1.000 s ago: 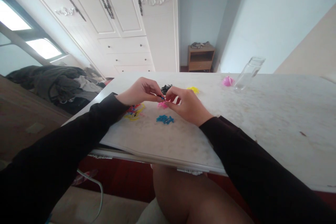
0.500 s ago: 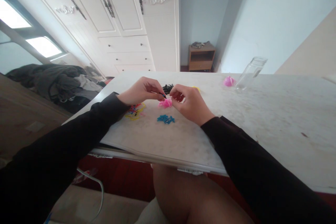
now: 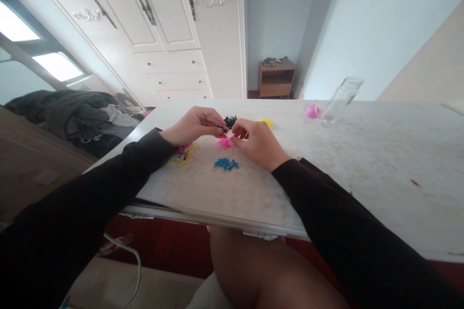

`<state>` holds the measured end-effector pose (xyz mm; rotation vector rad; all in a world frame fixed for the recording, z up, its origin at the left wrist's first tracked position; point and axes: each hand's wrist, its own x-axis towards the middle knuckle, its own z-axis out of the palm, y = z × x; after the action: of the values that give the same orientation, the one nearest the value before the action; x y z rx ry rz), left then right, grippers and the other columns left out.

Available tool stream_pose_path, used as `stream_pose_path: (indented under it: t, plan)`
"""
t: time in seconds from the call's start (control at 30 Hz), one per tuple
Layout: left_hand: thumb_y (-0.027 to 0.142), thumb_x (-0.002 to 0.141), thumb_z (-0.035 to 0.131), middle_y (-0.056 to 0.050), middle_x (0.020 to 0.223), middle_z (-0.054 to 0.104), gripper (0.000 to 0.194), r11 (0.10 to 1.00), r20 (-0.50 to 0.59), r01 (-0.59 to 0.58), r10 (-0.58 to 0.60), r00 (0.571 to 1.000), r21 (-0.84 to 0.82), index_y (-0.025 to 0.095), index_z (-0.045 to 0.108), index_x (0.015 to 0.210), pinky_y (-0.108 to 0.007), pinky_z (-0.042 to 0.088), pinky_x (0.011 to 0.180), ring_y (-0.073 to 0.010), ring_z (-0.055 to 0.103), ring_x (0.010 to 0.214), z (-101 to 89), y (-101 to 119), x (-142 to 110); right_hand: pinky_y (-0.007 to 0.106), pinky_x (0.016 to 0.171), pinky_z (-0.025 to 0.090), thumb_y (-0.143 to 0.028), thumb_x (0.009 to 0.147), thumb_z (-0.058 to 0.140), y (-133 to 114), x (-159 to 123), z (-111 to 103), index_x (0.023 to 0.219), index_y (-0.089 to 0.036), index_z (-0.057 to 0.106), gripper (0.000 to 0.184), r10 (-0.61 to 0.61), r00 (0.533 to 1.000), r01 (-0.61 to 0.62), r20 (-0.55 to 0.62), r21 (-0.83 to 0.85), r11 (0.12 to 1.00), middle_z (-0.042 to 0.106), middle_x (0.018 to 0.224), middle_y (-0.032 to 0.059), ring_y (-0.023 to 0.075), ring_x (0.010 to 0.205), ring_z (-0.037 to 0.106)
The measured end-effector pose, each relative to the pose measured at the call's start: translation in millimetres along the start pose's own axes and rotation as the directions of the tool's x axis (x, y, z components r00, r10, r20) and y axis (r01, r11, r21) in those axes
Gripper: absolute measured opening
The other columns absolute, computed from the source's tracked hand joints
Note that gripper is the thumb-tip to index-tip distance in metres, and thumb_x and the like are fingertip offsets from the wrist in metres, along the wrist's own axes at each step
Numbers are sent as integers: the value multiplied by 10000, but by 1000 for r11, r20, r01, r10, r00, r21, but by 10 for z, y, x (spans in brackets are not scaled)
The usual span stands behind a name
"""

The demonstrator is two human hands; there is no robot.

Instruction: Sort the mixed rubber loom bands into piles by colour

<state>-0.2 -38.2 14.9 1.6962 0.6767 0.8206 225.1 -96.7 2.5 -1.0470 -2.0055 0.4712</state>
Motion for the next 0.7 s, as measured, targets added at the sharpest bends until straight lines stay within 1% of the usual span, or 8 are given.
stream_pose_path:
  t: [0.07, 0.17, 0.23, 0.3, 0.37, 0.47, 0.57, 0.7]
  plan:
    - [219, 676, 969, -87, 902, 849, 321, 1000, -5, 19, -19, 1000, 1, 124, 748, 889, -298, 692, 799, -184, 826, 821, 2, -5, 2, 316, 687, 497, -193, 844, 713, -29, -2, -9, 808, -192, 680, 49, -10, 999, 10, -40, 14, 1000, 721, 742, 21, 168, 702, 649]
    - [215, 685, 964, -93, 899, 848, 316, 1000, 2, 22, -22, 1000, -5, 123, 747, 896, -302, 689, 807, -191, 827, 837, 5, -8, 5, 310, 682, 503, -208, 861, 724, -71, -5, -21, 826, -187, 699, 48, -31, 998, 34, -60, 48, 998, 734, 758, 26, 163, 707, 649]
    - [209, 688, 961, -96, 902, 849, 316, 1000, 17, 20, -20, 1000, -7, 121, 747, 903, -297, 685, 799, -187, 825, 830, 8, -6, 3, 308, 685, 512, -227, 879, 730, -85, -5, -23, 901, -177, 740, 56, -45, 997, 50, -63, 76, 996, 759, 802, 37, 163, 724, 661]
    - [200, 690, 959, -94, 903, 850, 315, 1000, 36, 21, -21, 999, -5, 120, 745, 906, -283, 680, 781, -175, 819, 809, 13, 0, -3, 307, 683, 518, -242, 899, 724, -83, -4, -20, 1002, -175, 777, 134, -59, 996, 65, -64, 90, 994, 780, 856, 47, 165, 743, 670]
    - [189, 694, 956, -89, 898, 849, 309, 1000, 55, 23, -23, 998, -5, 120, 742, 905, -266, 673, 769, -162, 814, 791, 21, 8, -13, 306, 677, 516, -244, 910, 716, -72, -2, -16, 1048, -183, 800, 173, -76, 995, 81, -61, 90, 993, 790, 899, 54, 165, 753, 671]
    - [188, 703, 953, -85, 877, 847, 296, 999, 68, 33, -33, 997, 1, 117, 745, 902, -247, 665, 756, -152, 809, 777, 35, 24, -31, 308, 673, 511, -238, 915, 715, -60, -1, -16, 968, -192, 816, 124, -109, 993, 113, -54, 76, 991, 773, 883, 54, 161, 736, 654]
    - [204, 700, 962, -92, 882, 847, 298, 999, 58, 46, -47, 997, 11, 117, 758, 898, -258, 671, 771, -163, 815, 795, 45, 41, -39, 313, 680, 507, -217, 913, 709, -67, -4, -26, 877, -197, 799, 99, -120, 992, 122, -47, 54, 991, 745, 839, 47, 165, 729, 644]
    - [230, 674, 987, -97, 869, 845, 312, 1000, 34, 26, -25, 999, -8, 119, 781, 881, -280, 686, 782, -186, 823, 802, 44, 47, -30, 318, 691, 493, -169, 900, 681, -80, -12, -34, 839, -193, 758, 101, -101, 989, 102, -109, -2, 995, 744, 832, 47, 173, 739, 641]
